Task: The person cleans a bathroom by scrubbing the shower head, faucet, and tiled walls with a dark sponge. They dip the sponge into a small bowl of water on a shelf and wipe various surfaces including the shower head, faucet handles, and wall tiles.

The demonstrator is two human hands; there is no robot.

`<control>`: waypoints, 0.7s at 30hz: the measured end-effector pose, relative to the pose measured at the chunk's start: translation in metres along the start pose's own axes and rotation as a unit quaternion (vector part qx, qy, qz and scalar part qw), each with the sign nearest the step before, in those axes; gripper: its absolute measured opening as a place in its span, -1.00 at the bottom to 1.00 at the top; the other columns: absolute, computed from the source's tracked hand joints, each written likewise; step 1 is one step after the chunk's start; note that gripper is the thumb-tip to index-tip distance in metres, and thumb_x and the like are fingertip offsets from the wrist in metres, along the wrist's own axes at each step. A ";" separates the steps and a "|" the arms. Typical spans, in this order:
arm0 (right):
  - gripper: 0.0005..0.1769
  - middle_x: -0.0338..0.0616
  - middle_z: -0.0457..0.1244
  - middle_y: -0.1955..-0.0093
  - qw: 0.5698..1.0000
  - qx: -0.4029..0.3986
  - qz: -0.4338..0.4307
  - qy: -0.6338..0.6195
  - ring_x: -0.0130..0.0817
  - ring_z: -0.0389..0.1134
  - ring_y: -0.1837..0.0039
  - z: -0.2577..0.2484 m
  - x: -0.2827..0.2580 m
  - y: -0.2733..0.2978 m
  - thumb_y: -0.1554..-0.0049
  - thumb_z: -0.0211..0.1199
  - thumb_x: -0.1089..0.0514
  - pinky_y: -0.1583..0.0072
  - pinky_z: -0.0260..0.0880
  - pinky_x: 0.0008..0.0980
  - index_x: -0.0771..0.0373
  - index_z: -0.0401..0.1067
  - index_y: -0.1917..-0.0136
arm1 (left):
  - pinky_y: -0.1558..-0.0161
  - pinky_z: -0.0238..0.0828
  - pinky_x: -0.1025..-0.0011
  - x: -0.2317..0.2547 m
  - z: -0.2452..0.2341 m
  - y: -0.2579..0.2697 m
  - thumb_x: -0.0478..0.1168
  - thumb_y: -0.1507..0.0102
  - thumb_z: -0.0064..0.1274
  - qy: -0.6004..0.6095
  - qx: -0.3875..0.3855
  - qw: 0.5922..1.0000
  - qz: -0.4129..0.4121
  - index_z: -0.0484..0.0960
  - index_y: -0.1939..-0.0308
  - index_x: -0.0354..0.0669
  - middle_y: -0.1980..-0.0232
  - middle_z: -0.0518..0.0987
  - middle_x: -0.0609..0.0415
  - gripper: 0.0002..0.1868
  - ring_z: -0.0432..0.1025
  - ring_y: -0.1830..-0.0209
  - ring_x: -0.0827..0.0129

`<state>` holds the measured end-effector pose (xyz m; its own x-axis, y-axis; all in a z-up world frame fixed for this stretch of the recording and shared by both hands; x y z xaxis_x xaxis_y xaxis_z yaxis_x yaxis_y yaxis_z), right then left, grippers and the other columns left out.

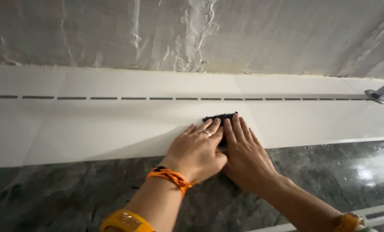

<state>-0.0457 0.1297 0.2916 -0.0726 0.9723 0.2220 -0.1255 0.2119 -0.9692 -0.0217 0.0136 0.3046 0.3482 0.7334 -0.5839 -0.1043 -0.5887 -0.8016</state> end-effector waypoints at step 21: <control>-0.09 0.09 -0.33 -0.72 0.983 0.005 -0.161 -0.086 0.00 -0.39 -0.71 -0.005 -0.334 -0.123 -0.23 -0.01 -0.22 -0.53 -0.32 0.26 0.24 -0.19 -0.65 | -0.47 -0.06 0.06 -0.275 -0.136 0.160 0.05 -0.27 -0.20 -0.214 0.066 0.961 -0.165 0.36 -0.42 -0.09 -0.55 0.19 -0.04 -0.35 0.01 -0.58 0.14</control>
<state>-0.0012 -0.2203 0.3368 -0.1940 0.8237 0.5327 -0.1798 0.5040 -0.8448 -0.0069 -0.3284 0.3548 -0.0292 0.9619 -0.2719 -0.1813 -0.2726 -0.9449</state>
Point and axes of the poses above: each hand's wrist, its own y-axis away from the middle knuckle, its own z-axis out of the palm, x = y × z, the point moved 7 cm from there along -y, towards the middle knuckle
